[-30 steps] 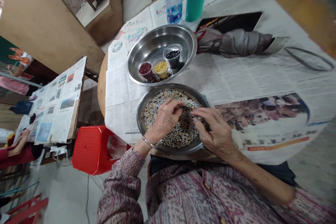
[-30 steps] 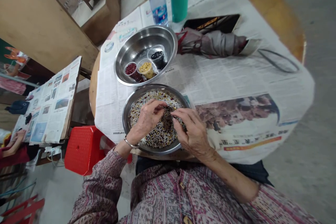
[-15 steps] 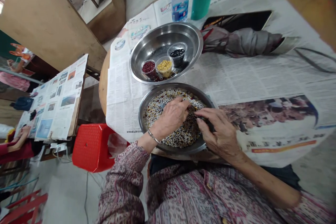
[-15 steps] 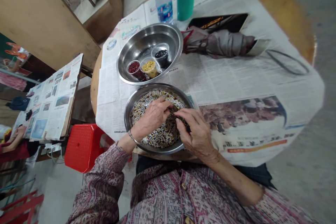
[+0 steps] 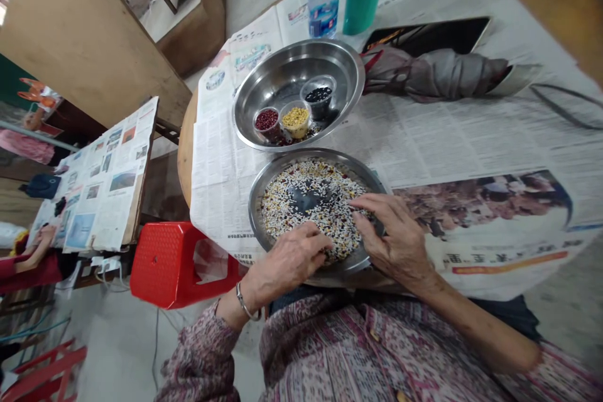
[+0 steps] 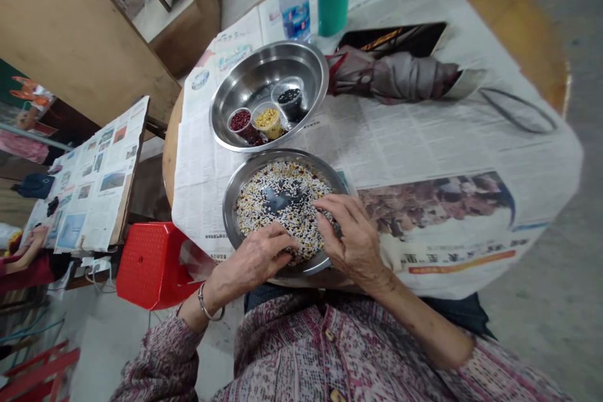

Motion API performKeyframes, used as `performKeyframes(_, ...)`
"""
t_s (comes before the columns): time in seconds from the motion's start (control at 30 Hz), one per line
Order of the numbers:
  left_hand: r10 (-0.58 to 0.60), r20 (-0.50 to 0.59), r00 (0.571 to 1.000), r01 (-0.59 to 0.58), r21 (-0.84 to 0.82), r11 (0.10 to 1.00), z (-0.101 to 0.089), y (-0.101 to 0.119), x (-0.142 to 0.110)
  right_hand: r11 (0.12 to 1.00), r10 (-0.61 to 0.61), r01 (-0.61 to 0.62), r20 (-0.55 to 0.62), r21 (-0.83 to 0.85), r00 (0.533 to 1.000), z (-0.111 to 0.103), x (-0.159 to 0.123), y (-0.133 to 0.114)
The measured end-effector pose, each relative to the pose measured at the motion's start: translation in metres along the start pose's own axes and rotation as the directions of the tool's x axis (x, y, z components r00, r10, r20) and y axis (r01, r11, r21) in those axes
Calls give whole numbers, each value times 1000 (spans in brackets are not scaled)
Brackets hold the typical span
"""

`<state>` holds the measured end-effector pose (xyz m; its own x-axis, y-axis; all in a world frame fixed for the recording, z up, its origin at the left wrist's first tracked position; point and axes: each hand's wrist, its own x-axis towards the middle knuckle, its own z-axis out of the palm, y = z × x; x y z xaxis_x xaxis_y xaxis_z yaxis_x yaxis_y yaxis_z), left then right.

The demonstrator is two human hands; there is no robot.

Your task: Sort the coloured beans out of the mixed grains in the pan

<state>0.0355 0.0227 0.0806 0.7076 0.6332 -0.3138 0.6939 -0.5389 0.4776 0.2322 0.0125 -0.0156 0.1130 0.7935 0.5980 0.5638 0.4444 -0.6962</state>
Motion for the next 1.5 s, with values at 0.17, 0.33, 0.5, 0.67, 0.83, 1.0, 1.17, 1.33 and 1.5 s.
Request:
performKeyframes(0.17,-20,0,1000,20,143,989,11,4,23,1000,5,-5,13,-7,1000,0,-1,2)
performKeyframes(0.33,-98,-195,976,127,145,981,12,-6,47,1000,-4,4,5,-5,1000,0,-1,2)
performKeyframes(0.5,-236,-410,881,305,112,946,-7,-17,54,1000,-17,17,-3,1,1000,0,0,1)
performKeyframes(0.67,-294,-441,848,387,137,912,-21,-27,73,1000,-30,30,-1,-3,1000,0,0,1)
performKeyframes(0.83,-113,-311,944,146,85,986,-19,-38,101,999,-31,31,3,-22,1000,-1,0,1)
performKeyframes(1.0,21,-207,978,-11,49,999,-15,-33,87,1000,-15,15,0,-2,1000,-3,1,0)
performKeyframes(1.17,-26,-108,994,32,52,998,-10,-17,27,1000,-19,19,8,-12,1000,-4,1,-1)
performKeyframes(1.33,-116,-239,964,114,-22,993,0,-15,-6,1000,-13,13,15,-23,1000,-2,-1,0)
performKeyframes(1.5,-277,-525,804,344,31,938,18,-28,3,993,-73,76,39,-93,997,-5,-1,4)
